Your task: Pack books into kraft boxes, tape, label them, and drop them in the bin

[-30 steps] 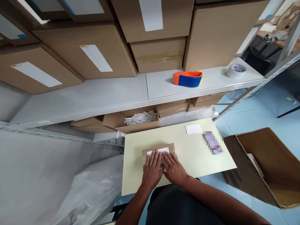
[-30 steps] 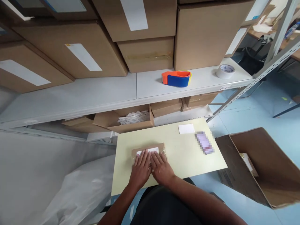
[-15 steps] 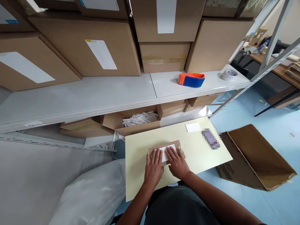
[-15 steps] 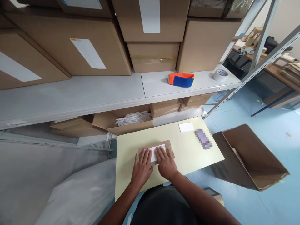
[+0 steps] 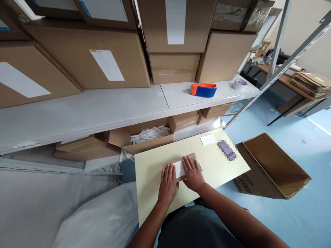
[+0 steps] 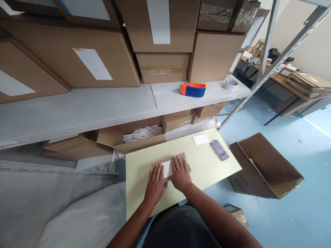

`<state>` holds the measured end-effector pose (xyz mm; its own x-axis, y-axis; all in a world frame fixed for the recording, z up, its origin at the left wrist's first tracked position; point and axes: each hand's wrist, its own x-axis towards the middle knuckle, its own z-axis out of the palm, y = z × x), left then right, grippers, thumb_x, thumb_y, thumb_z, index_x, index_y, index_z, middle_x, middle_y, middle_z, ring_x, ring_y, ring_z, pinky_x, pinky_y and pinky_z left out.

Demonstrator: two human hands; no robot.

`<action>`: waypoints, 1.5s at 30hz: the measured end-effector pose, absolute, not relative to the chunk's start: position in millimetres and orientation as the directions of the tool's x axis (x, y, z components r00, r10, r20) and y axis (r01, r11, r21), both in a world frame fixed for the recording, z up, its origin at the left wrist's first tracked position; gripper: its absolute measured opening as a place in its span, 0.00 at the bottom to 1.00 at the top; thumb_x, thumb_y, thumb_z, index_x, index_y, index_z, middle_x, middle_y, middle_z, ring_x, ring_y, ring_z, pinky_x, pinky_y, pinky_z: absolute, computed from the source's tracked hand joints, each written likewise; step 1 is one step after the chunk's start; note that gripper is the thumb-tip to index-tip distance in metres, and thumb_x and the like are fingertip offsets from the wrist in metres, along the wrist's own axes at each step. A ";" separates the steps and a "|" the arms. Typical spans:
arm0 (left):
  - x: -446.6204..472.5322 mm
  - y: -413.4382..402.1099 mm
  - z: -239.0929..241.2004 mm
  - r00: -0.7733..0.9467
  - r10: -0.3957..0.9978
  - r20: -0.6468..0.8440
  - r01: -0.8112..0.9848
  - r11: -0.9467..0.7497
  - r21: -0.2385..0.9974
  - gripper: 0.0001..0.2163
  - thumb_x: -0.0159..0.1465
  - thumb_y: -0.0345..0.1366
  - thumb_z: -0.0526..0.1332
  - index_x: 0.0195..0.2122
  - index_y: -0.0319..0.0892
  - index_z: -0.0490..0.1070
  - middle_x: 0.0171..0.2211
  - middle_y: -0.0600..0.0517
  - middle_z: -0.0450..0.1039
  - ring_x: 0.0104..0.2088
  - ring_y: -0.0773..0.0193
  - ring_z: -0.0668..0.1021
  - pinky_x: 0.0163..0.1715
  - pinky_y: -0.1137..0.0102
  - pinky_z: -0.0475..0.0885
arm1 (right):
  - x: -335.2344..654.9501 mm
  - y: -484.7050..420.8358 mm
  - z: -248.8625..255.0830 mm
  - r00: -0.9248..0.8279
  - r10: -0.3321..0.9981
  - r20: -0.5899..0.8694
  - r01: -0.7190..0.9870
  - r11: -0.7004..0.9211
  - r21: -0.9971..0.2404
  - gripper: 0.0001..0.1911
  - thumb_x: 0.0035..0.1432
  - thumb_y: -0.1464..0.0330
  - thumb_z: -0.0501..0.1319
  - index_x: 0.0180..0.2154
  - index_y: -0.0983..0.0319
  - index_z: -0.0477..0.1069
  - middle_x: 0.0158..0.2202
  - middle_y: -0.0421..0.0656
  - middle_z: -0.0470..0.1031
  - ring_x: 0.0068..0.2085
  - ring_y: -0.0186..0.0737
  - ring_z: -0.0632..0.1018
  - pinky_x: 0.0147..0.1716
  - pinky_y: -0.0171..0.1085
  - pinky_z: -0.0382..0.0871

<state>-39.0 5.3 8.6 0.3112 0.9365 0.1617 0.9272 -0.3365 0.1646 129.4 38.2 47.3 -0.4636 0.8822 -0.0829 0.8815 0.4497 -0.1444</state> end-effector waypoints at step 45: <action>23.7 0.9 36.5 0.359 0.932 0.049 0.930 -0.362 0.064 0.37 0.62 0.30 0.58 0.73 0.42 0.50 0.73 0.45 0.52 0.73 0.49 0.55 0.71 0.48 0.52 | 204.0 -17.8 18.8 -0.507 0.845 0.169 0.817 0.534 -0.218 0.36 0.63 0.72 0.55 0.72 0.65 0.51 0.72 0.51 0.56 0.73 0.53 0.54 0.71 0.60 0.43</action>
